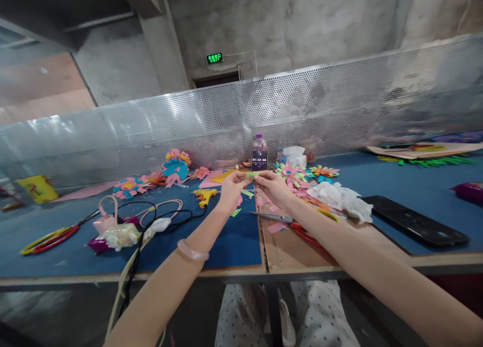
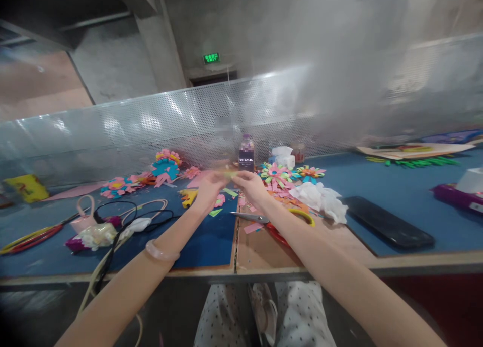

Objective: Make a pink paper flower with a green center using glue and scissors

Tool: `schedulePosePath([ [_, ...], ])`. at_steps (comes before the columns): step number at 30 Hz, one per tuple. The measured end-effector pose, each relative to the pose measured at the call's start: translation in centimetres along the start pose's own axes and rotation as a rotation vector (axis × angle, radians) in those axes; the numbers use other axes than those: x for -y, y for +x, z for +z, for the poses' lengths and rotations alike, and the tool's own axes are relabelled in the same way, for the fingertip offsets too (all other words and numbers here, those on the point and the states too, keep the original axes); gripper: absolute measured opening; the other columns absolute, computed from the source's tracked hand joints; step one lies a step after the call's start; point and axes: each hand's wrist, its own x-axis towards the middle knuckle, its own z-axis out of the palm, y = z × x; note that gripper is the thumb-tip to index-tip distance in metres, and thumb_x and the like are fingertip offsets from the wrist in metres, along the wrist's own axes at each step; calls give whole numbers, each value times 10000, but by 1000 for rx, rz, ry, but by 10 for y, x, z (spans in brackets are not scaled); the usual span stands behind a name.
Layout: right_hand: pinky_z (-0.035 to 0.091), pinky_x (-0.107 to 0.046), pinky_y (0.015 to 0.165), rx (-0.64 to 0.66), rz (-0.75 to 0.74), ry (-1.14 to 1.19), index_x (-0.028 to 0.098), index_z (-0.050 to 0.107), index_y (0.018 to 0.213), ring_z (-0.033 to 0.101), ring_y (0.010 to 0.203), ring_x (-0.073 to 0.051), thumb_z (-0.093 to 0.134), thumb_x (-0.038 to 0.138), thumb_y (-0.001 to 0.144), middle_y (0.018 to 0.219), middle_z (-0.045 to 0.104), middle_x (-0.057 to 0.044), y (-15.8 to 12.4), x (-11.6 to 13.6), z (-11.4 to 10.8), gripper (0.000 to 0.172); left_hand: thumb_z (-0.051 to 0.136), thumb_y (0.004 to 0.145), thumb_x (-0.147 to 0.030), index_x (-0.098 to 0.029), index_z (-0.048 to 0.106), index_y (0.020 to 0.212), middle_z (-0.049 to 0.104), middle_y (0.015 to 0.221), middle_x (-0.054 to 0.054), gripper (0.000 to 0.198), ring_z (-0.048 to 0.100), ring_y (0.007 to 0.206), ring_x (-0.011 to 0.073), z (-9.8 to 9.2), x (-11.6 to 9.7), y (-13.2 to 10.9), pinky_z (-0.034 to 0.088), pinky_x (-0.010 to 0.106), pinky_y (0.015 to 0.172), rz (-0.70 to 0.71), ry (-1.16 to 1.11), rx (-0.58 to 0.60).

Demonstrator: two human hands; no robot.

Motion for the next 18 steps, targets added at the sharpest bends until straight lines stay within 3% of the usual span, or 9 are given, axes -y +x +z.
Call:
schedulePosePath([
  [9,456,-285,654,45,0,-26,186,692,788,573,657,-124,743,375,578,778,673,-25,-3,3,1,288,710,607,-209,-160,541,651,564,613,-36,182,519,590,105,-1,-3,-2,399,246,626,7,59,-13],
  [14,453,-276,624,83,-21,-135,162,702,858,579,647,-125,695,383,649,786,685,-47,-3,2,-1,305,717,610,-228,-159,561,687,574,646,-25,187,521,612,107,-1,-5,-3,403,239,623,7,62,48],
  [18,457,-279,654,85,-94,-282,189,678,980,598,721,-145,678,380,675,860,689,-44,-2,2,-2,359,687,640,-255,-158,562,723,590,688,-7,179,533,615,109,-3,0,0,418,239,600,-32,4,20],
])
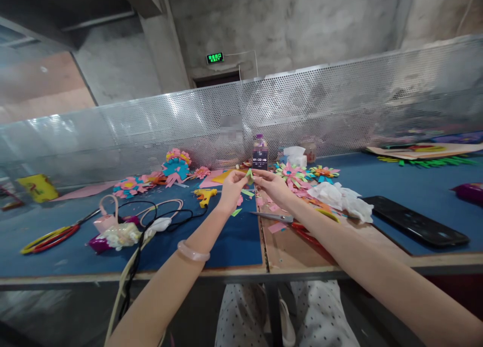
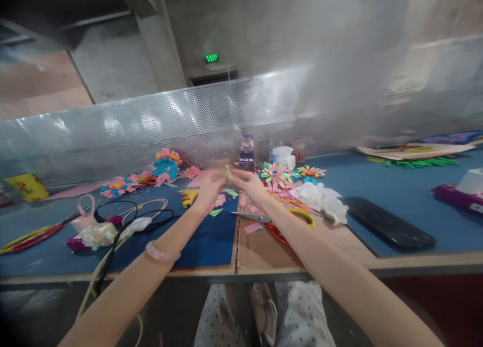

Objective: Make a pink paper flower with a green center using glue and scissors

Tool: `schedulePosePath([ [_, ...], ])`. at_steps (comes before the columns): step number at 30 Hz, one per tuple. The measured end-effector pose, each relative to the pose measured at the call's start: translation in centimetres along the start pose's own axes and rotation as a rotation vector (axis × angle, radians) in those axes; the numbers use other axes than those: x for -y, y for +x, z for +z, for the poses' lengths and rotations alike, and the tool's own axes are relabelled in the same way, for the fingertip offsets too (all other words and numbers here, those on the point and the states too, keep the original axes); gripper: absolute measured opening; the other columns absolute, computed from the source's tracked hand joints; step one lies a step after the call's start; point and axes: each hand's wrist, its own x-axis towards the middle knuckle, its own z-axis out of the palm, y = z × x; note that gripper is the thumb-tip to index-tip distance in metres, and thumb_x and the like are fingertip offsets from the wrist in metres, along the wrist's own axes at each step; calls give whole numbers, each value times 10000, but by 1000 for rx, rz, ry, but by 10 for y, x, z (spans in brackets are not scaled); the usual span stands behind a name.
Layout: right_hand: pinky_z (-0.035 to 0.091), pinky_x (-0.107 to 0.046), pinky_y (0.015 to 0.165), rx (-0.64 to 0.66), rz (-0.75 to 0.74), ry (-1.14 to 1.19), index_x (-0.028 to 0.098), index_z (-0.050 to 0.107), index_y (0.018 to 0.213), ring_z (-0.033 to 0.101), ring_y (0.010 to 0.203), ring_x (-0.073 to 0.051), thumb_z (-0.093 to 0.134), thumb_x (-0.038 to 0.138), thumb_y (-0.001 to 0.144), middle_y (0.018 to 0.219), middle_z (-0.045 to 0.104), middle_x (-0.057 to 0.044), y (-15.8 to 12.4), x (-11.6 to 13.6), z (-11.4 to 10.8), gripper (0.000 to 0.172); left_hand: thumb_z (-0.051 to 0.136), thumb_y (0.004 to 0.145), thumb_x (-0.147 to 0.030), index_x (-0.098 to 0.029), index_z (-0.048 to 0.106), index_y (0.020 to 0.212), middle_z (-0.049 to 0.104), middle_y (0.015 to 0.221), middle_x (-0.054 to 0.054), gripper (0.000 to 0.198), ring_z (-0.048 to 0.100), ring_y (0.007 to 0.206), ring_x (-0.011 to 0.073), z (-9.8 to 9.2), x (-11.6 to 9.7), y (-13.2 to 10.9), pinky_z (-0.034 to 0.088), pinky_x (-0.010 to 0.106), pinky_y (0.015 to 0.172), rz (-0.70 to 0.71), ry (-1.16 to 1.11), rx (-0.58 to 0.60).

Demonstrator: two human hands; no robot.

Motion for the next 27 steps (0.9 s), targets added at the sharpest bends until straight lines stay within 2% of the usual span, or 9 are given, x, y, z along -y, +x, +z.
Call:
schedulePosePath([
  [10,440,-300,693,-161,-271,-429,170,648,808,566,757,-174,538,316,775,828,631,-51,2,-2,-6,186,669,624,-225,-127,640,802,655,795,57,205,596,678,149,-1,-3,0,467,268,608,-128,-98,54],
  [16,441,-305,713,-140,-354,-579,173,619,838,572,763,-176,485,267,817,823,631,-54,-1,-1,-5,165,661,651,-270,-124,692,784,685,840,74,200,610,712,164,-2,-5,-1,464,272,642,-113,-72,47],
  [21,463,-302,676,-142,-364,-649,157,604,937,596,728,-176,531,286,812,826,653,-62,-2,-8,-2,194,678,648,-278,-129,711,800,692,857,68,215,600,725,157,-3,-1,-1,449,248,627,-101,-41,-26],
  [27,455,-288,694,-95,-485,-754,172,657,918,577,750,-178,514,289,847,810,622,-61,-3,-10,-1,198,696,634,-286,-135,705,886,707,888,86,294,634,791,180,0,-5,-1,468,267,689,-195,-105,-19],
])
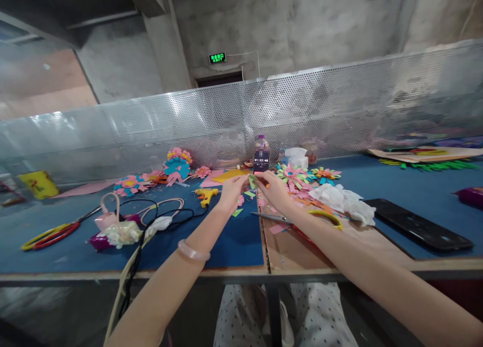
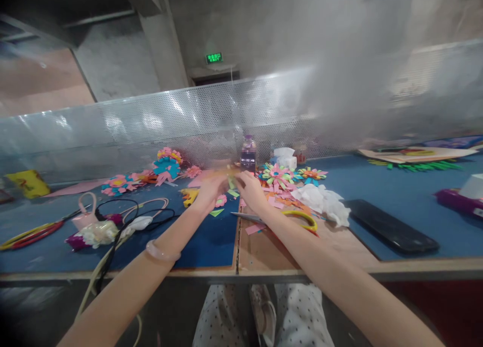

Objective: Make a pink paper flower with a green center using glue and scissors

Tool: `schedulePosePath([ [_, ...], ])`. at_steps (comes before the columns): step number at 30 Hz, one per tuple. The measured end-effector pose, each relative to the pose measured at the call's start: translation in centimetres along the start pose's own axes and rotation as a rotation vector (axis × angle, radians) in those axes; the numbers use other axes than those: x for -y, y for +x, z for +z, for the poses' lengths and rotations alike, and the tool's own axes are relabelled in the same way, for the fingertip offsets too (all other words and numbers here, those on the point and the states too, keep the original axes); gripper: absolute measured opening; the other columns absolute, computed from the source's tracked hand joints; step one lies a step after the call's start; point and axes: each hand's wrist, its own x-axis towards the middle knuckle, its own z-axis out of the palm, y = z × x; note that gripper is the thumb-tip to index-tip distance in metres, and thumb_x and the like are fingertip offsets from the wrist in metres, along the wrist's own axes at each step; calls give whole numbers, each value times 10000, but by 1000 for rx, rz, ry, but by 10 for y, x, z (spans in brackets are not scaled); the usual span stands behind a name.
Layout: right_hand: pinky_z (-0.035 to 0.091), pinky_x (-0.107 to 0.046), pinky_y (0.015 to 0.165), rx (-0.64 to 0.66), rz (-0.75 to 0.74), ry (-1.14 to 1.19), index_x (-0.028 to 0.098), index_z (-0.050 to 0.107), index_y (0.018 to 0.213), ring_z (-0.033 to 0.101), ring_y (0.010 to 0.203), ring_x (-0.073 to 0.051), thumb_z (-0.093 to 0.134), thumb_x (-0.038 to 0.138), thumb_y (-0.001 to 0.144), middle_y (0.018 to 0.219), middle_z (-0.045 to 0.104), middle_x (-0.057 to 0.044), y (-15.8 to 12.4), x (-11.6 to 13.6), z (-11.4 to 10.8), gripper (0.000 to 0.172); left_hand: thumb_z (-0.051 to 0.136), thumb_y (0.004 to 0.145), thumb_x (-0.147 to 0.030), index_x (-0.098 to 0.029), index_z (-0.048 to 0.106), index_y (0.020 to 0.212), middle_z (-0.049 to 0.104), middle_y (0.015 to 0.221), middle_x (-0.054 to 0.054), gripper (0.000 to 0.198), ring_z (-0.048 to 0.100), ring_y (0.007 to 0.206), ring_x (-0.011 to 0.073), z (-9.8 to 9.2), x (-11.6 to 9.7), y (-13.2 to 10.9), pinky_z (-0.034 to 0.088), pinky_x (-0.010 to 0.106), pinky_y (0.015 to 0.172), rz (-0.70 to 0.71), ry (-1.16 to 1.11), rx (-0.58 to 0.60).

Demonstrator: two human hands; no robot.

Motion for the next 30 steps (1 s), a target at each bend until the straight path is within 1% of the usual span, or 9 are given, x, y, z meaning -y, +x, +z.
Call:
schedulePosePath([
  [3,459,-280,719,-3,-82,-34,185,663,970,579,788,-175,486,246,867,851,618,-67,0,-3,-1,213,692,646,-290,-128,698,899,711,869,96,300,646,766,175,0,-2,-1,479,284,719,-61,-34,25],
  [8,478,-276,730,29,-215,-70,196,681,961,587,817,-171,468,193,871,867,629,-75,1,-16,-2,232,679,660,-245,-105,688,872,714,842,112,254,656,742,174,-3,-6,0,489,301,750,-146,-74,63],
  [12,483,-284,770,69,-299,-102,201,673,1003,587,849,-168,441,155,876,901,632,-77,2,-24,-4,269,667,672,-217,-96,681,826,715,809,109,197,658,712,164,-5,-12,2,490,298,754,-175,-87,78],
  [16,482,-295,811,112,-344,-140,215,642,1076,581,907,-173,401,150,893,955,626,-78,1,-29,-3,309,689,671,-242,-92,682,858,714,822,116,240,663,731,175,-6,-16,2,487,305,759,-189,-70,97],
  [20,480,-302,825,144,-350,-164,187,617,1121,570,914,-182,390,163,902,959,610,-94,-2,-31,-2,316,712,657,-281,-93,691,883,715,837,120,295,664,760,187,-7,-14,2,483,314,773,-157,-55,128],
  [24,470,-302,840,162,-332,-156,195,608,1133,561,920,-181,394,158,900,953,600,-90,-3,-31,-1,318,740,618,-261,-99,697,907,714,887,118,334,655,828,199,-7,-11,1,477,311,797,-100,-41,154],
  [27,472,-308,830,173,-299,-126,182,616,1123,563,908,-187,402,170,896,927,602,-99,-3,-29,-1,312,741,612,-249,-114,703,902,710,930,105,322,649,832,196,-7,-10,0,480,310,791,-60,-25,149],
  [30,470,-315,828,163,-230,-85,189,636,1091,567,907,-194,443,208,879,923,609,-101,-2,-23,0,288,741,605,-238,-124,709,871,712,927,93,291,647,818,193,-6,-10,-1,482,310,782,-27,-5,127],
])
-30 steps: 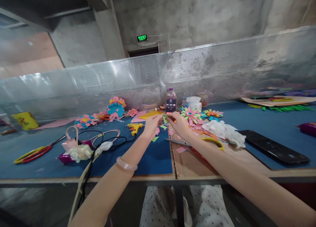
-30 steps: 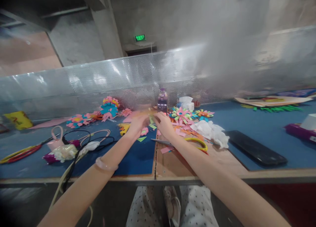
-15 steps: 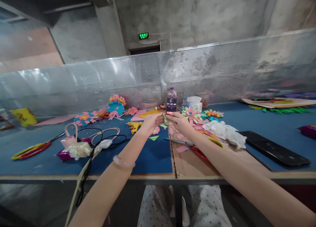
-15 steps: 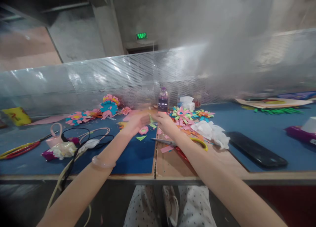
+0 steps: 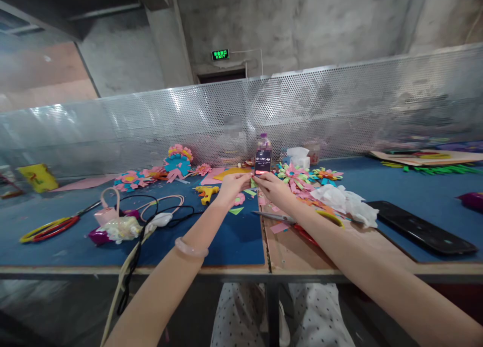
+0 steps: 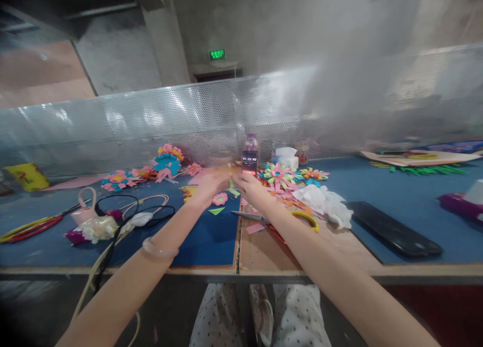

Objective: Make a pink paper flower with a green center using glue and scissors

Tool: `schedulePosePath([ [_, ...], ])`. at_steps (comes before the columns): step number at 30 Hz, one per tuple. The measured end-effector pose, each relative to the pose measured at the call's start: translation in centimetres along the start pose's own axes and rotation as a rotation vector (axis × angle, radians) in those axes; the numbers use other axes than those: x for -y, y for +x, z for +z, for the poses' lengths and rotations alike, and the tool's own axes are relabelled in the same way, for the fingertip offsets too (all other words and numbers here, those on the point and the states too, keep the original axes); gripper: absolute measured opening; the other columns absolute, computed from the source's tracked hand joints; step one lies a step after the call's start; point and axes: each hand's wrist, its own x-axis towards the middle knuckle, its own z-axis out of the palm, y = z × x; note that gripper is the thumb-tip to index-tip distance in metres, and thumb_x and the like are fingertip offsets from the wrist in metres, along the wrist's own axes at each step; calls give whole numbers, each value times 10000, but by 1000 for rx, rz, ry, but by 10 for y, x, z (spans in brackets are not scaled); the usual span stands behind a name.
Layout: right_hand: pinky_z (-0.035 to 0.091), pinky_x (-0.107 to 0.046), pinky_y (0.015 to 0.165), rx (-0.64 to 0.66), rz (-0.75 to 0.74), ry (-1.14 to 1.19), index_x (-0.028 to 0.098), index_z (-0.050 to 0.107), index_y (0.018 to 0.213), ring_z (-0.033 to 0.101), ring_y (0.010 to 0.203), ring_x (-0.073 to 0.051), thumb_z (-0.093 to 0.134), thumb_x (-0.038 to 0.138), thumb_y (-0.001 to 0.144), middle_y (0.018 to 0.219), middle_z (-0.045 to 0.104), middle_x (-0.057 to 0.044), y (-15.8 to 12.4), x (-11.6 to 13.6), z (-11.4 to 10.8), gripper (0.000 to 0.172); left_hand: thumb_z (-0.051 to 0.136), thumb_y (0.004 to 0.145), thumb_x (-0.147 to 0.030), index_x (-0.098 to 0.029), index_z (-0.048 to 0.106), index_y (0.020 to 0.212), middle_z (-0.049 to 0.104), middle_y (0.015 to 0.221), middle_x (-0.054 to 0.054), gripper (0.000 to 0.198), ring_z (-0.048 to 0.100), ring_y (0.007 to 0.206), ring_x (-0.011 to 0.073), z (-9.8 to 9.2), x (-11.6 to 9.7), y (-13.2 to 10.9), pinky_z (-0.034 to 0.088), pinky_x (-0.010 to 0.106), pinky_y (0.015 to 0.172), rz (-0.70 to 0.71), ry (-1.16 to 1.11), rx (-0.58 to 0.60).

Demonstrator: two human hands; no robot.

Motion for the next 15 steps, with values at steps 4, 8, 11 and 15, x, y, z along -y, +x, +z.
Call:
schedulePosePath([
  [4,466,-317,807,-57,154,87,204,671,995,581,864,-188,515,283,843,929,633,-86,2,12,0,232,734,603,-236,-120,711,840,716,880,91,264,649,779,196,1,0,0,485,321,757,20,31,-31],
  [8,490,-286,666,-93,355,227,178,659,913,600,707,-159,543,361,818,812,664,-55,4,20,0,237,704,631,-225,-117,711,770,714,841,88,176,644,750,183,0,1,0,480,312,757,32,60,-68],
  [11,492,-253,587,-82,470,365,156,645,878,610,647,-146,554,401,798,730,667,-41,6,20,1,274,696,640,-225,-114,705,733,711,807,87,145,640,728,175,-1,3,0,480,312,761,36,72,-80],
  [15,501,-260,613,-70,557,518,151,657,813,622,668,-152,621,405,737,719,674,-37,7,15,3,267,707,639,-238,-104,702,752,708,782,88,176,638,708,170,-2,7,2,480,322,769,20,75,-70],
])
